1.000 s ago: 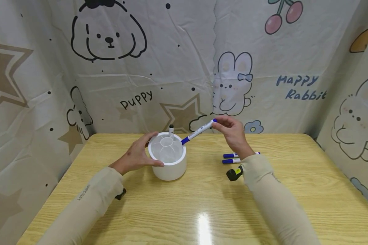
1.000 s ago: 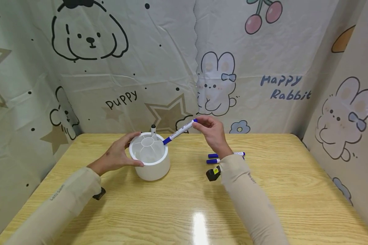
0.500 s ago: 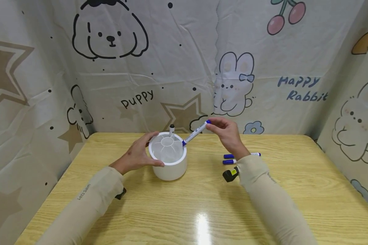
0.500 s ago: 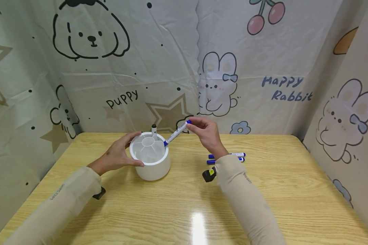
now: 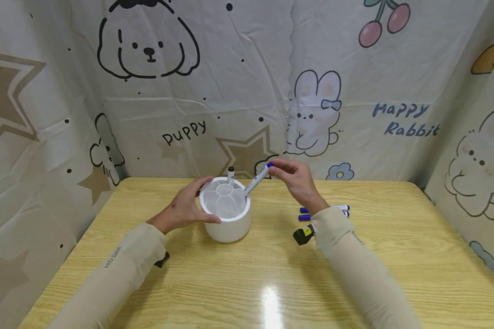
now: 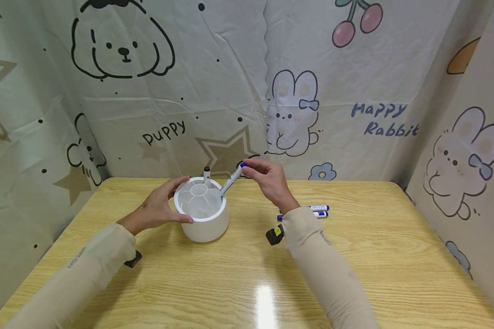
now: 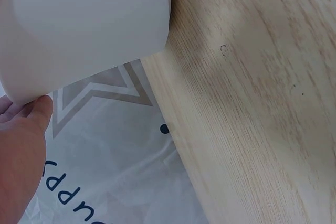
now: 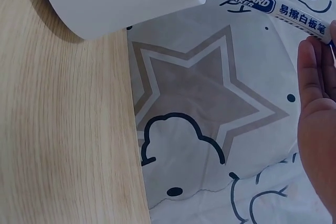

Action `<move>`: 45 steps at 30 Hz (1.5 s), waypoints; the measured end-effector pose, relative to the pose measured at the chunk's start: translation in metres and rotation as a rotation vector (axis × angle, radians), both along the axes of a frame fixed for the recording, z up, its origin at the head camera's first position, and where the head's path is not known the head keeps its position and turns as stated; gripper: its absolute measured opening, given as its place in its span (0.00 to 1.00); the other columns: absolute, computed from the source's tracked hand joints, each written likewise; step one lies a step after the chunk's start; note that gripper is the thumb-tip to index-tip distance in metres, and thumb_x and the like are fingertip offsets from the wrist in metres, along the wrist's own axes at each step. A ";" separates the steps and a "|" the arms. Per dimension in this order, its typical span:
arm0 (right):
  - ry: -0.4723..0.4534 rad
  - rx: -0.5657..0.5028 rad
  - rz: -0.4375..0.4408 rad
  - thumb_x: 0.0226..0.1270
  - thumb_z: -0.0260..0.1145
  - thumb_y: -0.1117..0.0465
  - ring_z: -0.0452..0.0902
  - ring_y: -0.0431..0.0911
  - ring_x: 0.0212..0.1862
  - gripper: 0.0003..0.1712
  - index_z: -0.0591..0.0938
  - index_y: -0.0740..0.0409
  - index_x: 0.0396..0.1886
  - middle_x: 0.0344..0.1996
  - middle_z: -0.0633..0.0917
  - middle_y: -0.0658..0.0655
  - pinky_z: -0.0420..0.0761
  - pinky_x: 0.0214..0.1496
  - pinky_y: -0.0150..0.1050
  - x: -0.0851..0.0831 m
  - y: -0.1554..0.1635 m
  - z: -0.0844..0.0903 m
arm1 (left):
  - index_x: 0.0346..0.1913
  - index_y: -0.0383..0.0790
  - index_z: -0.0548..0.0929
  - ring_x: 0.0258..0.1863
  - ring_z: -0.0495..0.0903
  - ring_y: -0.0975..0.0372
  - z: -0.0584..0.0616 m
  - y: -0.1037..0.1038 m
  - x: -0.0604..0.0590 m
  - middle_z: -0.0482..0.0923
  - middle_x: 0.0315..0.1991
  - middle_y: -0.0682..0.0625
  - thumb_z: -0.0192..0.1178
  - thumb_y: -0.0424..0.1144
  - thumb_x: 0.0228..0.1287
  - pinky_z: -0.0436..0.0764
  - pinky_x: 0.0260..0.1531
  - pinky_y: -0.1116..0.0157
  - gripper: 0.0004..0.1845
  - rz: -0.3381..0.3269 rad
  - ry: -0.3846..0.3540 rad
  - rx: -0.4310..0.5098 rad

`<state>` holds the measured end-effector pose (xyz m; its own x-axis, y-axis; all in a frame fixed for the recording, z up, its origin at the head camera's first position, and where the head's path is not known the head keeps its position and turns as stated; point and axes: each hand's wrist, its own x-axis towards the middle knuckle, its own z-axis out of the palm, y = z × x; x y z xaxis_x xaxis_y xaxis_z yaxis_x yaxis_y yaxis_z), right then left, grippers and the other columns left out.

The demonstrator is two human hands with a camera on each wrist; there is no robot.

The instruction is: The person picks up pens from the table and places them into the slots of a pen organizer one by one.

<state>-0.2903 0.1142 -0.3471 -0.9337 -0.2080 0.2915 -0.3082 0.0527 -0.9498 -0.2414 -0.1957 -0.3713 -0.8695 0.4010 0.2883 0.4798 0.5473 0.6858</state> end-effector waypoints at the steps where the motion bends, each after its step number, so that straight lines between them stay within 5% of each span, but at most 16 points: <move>1: 0.000 0.002 0.002 0.70 0.67 0.67 0.84 0.40 0.44 0.18 0.81 0.69 0.56 0.44 0.87 0.53 0.82 0.57 0.36 0.000 -0.001 0.000 | 0.73 0.28 0.60 0.65 0.71 0.45 0.000 0.000 0.000 0.67 0.68 0.35 0.85 0.44 0.37 0.73 0.65 0.50 0.61 0.001 0.000 -0.002; 14: 0.053 0.009 0.068 0.70 0.67 0.67 0.85 0.49 0.46 0.16 0.82 0.72 0.54 0.44 0.88 0.56 0.83 0.57 0.40 0.003 -0.011 -0.002 | 0.73 0.27 0.61 0.65 0.72 0.46 0.000 0.001 0.000 0.68 0.67 0.36 0.86 0.42 0.36 0.73 0.65 0.50 0.61 -0.002 -0.003 0.008; 27: 0.010 0.078 0.048 0.71 0.67 0.62 0.83 0.41 0.48 0.20 0.81 0.70 0.57 0.51 0.85 0.66 0.81 0.58 0.36 0.005 0.003 -0.014 | 0.74 0.29 0.60 0.66 0.70 0.46 0.001 0.002 0.000 0.66 0.68 0.36 0.85 0.45 0.37 0.72 0.66 0.51 0.61 0.006 -0.018 -0.013; 45: -0.031 0.078 0.002 0.71 0.68 0.59 0.83 0.41 0.47 0.21 0.82 0.68 0.56 0.47 0.87 0.54 0.81 0.57 0.31 0.008 0.047 -0.024 | 0.73 0.29 0.60 0.65 0.71 0.45 0.000 0.002 0.000 0.67 0.68 0.36 0.86 0.45 0.35 0.73 0.65 0.50 0.62 0.022 -0.006 -0.014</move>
